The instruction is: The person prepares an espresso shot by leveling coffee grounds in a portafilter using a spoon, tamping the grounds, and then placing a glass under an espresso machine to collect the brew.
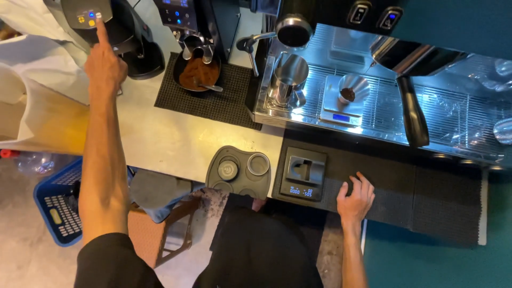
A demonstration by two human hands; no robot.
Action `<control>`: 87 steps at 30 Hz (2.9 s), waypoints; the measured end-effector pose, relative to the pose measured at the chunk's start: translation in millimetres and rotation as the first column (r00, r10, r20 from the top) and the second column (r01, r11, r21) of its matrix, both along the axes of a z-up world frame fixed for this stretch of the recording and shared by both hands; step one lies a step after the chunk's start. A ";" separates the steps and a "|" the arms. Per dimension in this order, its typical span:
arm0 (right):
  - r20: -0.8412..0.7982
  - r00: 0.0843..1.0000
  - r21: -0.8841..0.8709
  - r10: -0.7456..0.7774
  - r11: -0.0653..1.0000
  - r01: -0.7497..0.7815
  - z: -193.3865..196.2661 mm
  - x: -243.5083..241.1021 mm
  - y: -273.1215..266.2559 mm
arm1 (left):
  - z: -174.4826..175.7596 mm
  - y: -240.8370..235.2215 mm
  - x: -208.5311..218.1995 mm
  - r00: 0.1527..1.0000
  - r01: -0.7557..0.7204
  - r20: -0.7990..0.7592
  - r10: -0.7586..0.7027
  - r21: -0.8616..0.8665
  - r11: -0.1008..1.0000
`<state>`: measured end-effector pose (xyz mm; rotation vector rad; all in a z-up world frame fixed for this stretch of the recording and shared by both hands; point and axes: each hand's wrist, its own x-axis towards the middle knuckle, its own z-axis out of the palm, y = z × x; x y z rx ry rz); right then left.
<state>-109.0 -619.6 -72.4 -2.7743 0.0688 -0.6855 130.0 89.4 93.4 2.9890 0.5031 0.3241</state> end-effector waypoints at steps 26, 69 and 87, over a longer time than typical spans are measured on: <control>-0.065 0.998 0.015 0.011 1.000 -0.010 -2.3 -3.5 -4.3 | 6.6 -32.6 10.7 0.975 -0.136 0.097 0.200 -0.450 0.882; -0.046 0.999 0.005 0.026 1.000 -0.026 -4.4 -2.2 -3.6 | 10.4 -19.9 5.8 0.997 -0.066 0.024 0.070 -0.136 0.988; -0.125 0.992 -0.004 0.000 1.000 0.000 -3.2 -5.5 -1.5 | -0.5 3.7 12.1 0.991 -0.104 0.091 0.096 0.086 0.991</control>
